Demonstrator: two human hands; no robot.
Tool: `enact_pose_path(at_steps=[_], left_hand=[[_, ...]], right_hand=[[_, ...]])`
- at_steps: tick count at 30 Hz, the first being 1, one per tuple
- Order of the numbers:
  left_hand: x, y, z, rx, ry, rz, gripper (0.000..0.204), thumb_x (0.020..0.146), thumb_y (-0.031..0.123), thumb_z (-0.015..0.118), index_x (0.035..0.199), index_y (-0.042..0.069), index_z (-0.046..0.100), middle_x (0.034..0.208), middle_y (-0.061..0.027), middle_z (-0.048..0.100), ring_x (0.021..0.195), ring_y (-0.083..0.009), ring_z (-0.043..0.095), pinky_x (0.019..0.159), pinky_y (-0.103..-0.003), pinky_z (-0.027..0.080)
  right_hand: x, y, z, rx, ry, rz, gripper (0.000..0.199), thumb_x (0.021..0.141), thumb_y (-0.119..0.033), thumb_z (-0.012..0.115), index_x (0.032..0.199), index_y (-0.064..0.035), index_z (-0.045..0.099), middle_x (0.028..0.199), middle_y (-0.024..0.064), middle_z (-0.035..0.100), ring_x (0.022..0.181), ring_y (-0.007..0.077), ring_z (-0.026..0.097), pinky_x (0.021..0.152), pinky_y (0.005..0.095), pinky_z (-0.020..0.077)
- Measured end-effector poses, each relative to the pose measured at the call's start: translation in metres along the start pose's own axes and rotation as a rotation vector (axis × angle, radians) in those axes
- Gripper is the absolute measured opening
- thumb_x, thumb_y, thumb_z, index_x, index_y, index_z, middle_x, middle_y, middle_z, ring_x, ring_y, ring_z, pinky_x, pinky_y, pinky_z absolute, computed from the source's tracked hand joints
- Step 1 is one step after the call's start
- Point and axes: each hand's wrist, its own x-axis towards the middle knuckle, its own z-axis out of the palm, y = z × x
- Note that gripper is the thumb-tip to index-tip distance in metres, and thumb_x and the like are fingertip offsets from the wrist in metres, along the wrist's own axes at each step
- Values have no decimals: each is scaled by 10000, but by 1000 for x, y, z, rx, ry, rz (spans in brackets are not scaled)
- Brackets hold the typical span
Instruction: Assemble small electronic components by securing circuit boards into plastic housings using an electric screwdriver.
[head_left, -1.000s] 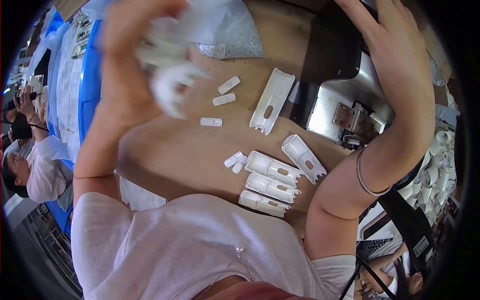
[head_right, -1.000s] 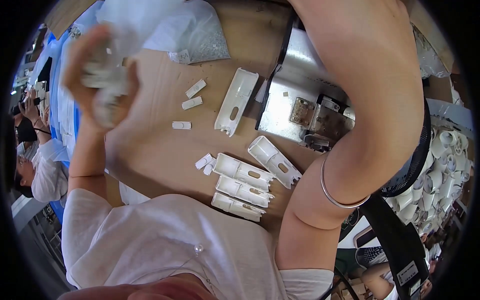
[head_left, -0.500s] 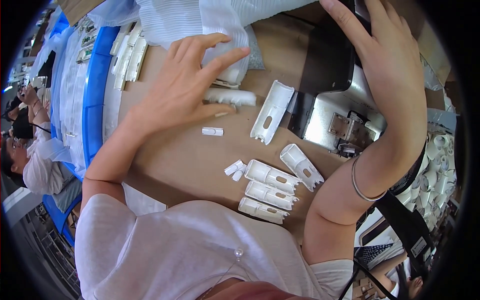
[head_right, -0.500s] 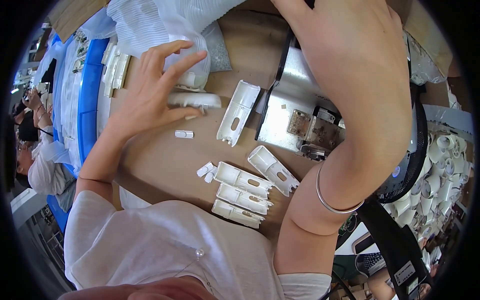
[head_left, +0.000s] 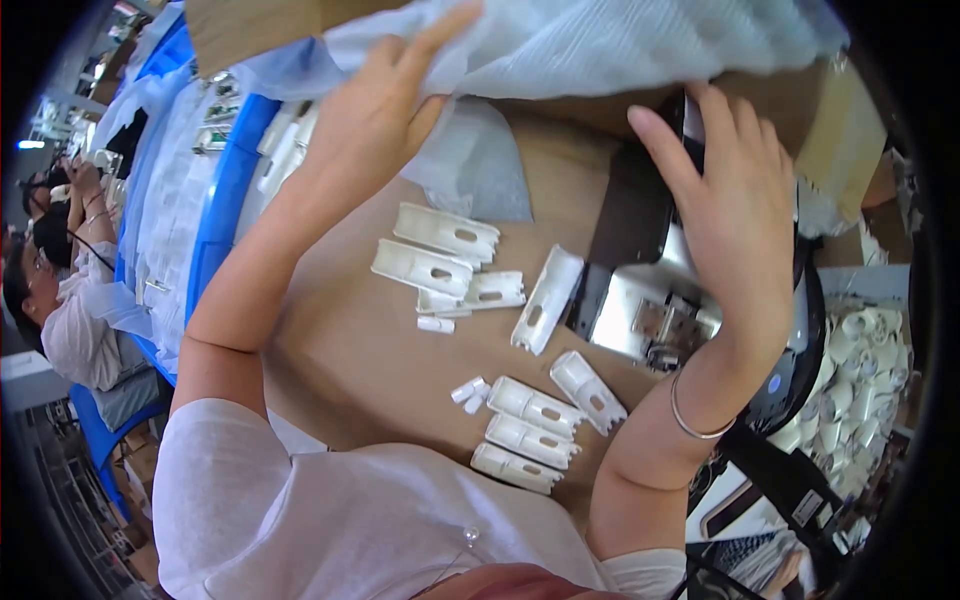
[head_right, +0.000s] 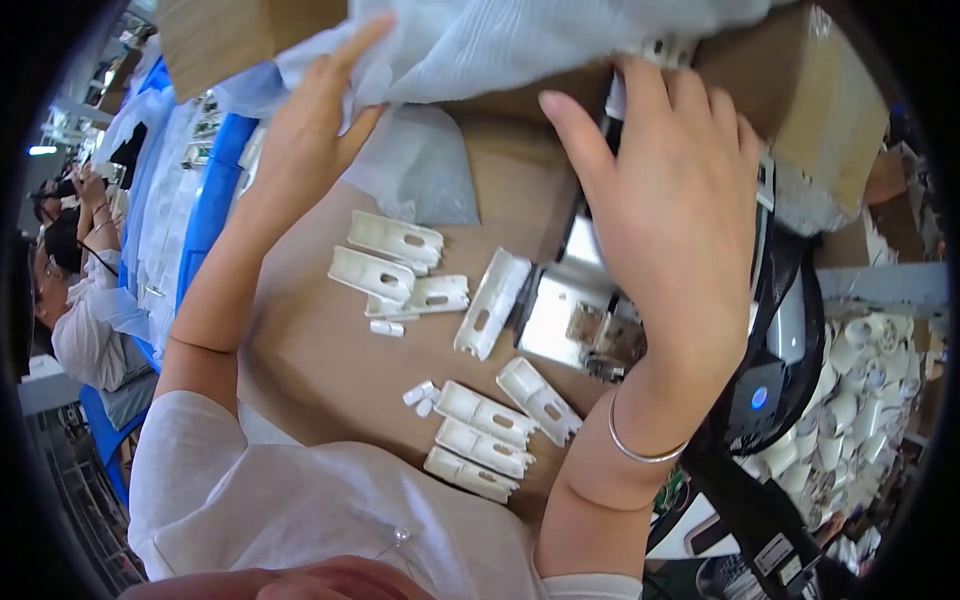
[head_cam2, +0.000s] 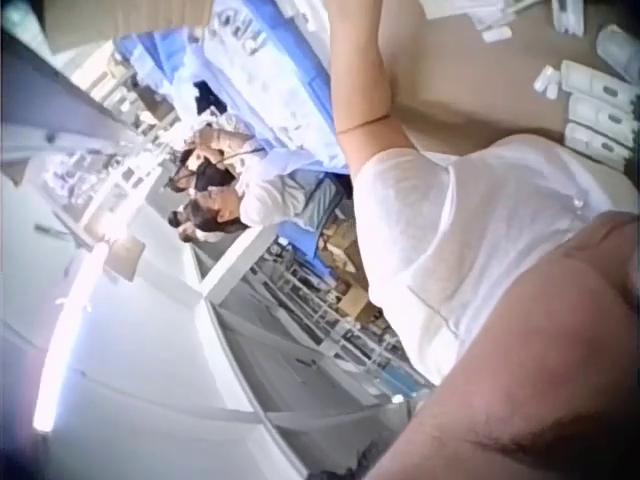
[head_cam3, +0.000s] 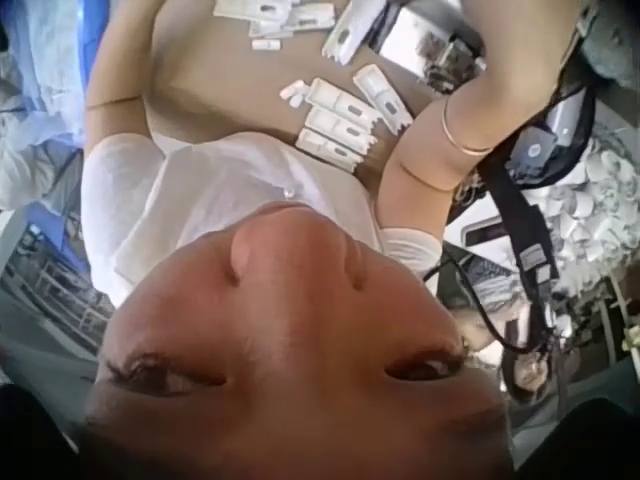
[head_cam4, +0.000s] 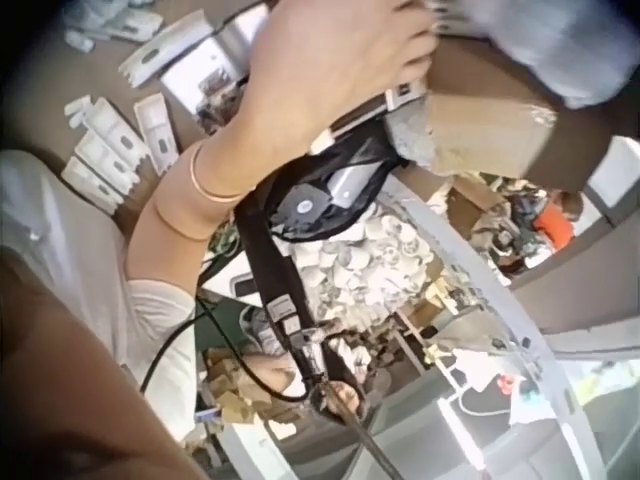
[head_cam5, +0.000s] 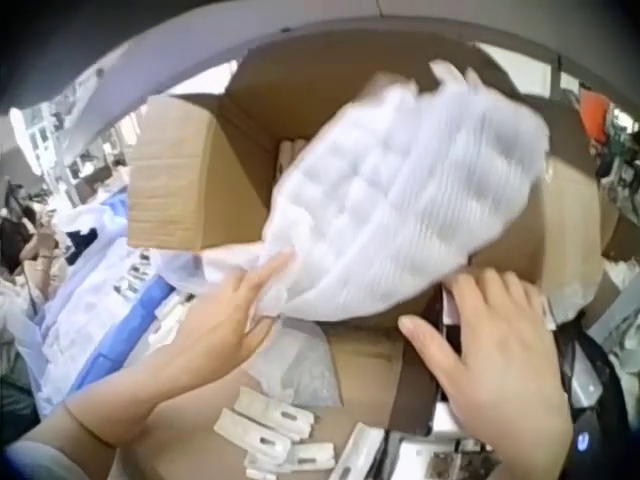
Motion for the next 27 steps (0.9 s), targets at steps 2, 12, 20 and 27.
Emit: enact_pose_path(at_steps=[2,12,20,27], left_hand=[[6,-1,-13,-88,-62,-14,527,886,133,747,1400,165,634,1214,-113,618,1003,-215,609,870,-337,514],[53,-135,-130,-1050,1035,-166,307,1056,176,572,1274,-36,615,1204,-139,701,1058,-199,699,889,-300,548],[63,-123,-93,-1048,790,-809,545,1089,419,558,1429,-6,551,1335,-173,659,1228,-245,658,1038,-361,532],[32,-186,-22,-1211,-202,-596,444,1042,172,633,1431,-35,569,1355,-177,677,1242,-281,658,1066,-388,545]], right_hand=[[0,-1,-1,-19,-78,45,502,1018,-441,637,1332,-49,640,1152,116,682,1052,303,620,1027,411,451],[1,-3,4,44,58,-11,475,1002,-433,645,1269,-40,660,1118,141,673,1049,324,610,1029,439,437],[-3,2,5,31,52,3,482,1005,-435,641,1284,-42,659,1122,136,677,1044,324,616,1022,442,444],[-1,-1,4,8,-11,-3,530,1025,-479,612,1352,-63,640,1184,99,669,1084,278,609,1057,399,427]])
